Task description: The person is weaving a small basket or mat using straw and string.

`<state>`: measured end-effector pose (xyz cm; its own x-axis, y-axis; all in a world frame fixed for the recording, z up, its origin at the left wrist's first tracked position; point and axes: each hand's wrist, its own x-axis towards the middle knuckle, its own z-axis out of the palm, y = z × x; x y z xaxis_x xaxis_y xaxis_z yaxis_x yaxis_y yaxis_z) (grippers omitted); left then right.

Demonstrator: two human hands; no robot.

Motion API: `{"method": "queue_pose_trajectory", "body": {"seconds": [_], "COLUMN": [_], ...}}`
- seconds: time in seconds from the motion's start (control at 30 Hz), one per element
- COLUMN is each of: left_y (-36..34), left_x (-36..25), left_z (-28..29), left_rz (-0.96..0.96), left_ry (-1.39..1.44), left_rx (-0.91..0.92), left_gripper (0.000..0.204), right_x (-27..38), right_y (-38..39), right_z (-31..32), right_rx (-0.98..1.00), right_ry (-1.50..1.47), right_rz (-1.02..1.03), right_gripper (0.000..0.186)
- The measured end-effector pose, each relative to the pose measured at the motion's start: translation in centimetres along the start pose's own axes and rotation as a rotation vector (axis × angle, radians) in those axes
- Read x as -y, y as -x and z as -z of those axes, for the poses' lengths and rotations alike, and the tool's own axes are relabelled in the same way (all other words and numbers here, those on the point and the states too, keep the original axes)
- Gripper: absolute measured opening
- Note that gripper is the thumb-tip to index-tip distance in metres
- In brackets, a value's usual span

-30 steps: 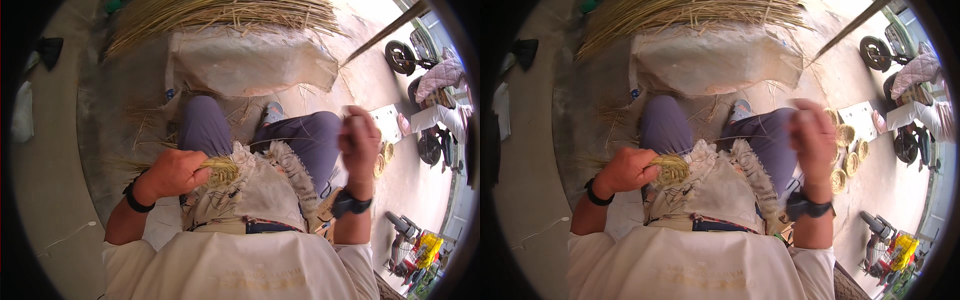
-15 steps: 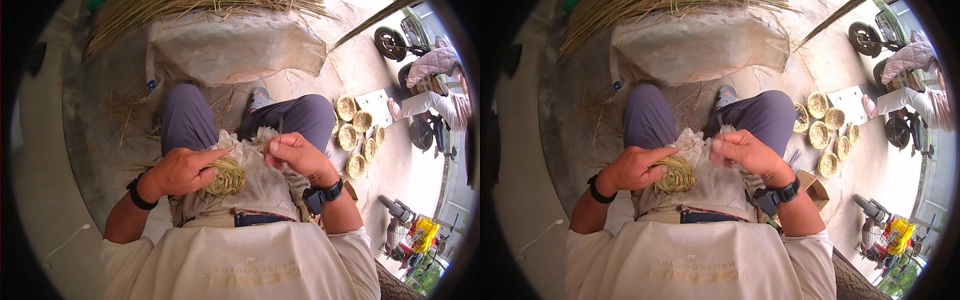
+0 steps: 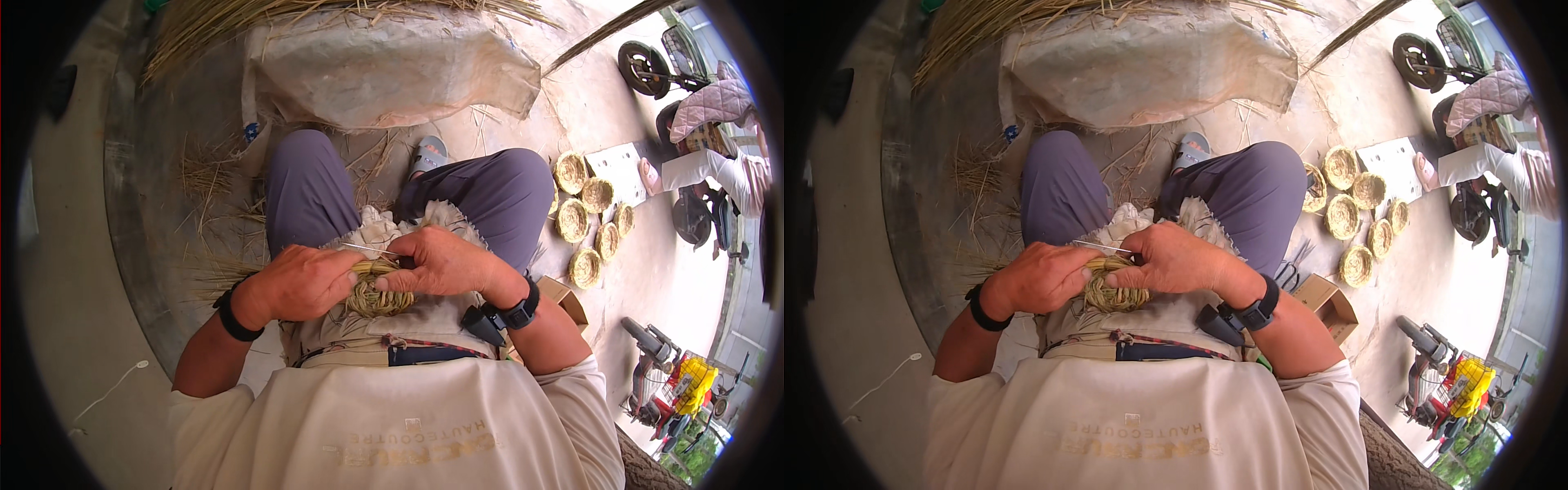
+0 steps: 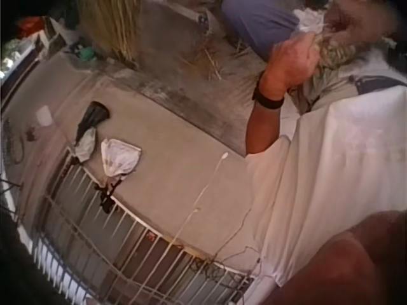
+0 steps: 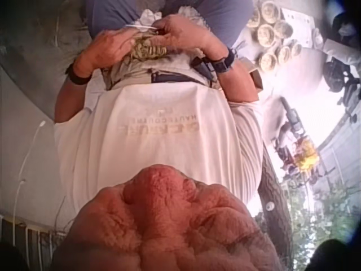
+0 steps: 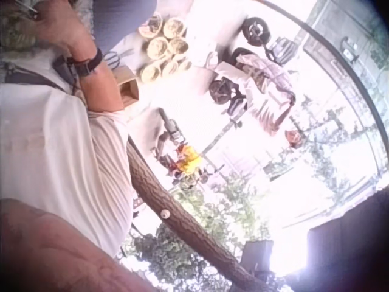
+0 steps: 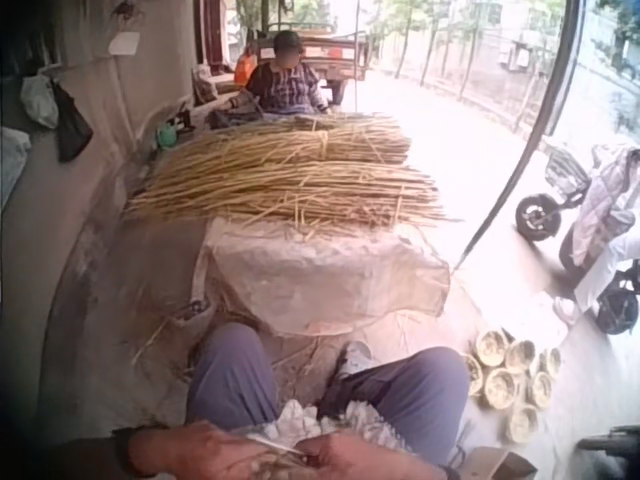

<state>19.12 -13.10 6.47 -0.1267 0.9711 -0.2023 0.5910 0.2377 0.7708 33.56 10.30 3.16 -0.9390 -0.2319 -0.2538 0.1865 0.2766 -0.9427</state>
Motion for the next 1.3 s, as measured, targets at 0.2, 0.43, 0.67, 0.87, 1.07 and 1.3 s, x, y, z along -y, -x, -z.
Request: {"method": "queue_pose_trajectory", "body": {"seconds": [0.2,0.43,0.67,0.87,1.07,1.3], "left_y": [1.5,1.4,-0.3,-1.3,-1.2,-1.5], "left_x": [0.5,0.0,-1.5,-2.5,-1.4,-0.3], "left_z": [-0.2,-2.9,-2.7,-2.4,-1.7,-1.8], "left_rz": [0.061,0.051,-0.026,-0.039,-0.001,0.182], "left_ry": [0.077,0.249,0.138,0.035,0.225,0.348], "left_rx": [0.063,-0.091,-0.111,-0.079,-0.064,-0.022], "left_gripper": [0.022,0.017,0.019,0.021,0.026,0.021], "right_x": [-0.3,-1.8,-2.3,3.3,4.3,3.1], "right_y": [0.9,3.0,4.7,-0.4,2.3,2.0], "right_z": [-0.3,-0.7,0.9,0.1,-2.3,-2.4], "right_rx": [0.071,0.061,-0.070,-0.185,0.190,0.319], "right_ry": [-0.167,-0.469,-0.658,-0.930,-0.154,-0.072], "right_rz": [-0.102,-0.176,-0.429,0.191,0.579,0.523], "right_gripper": [0.037,0.025,0.023,0.018,0.019,0.022]}}
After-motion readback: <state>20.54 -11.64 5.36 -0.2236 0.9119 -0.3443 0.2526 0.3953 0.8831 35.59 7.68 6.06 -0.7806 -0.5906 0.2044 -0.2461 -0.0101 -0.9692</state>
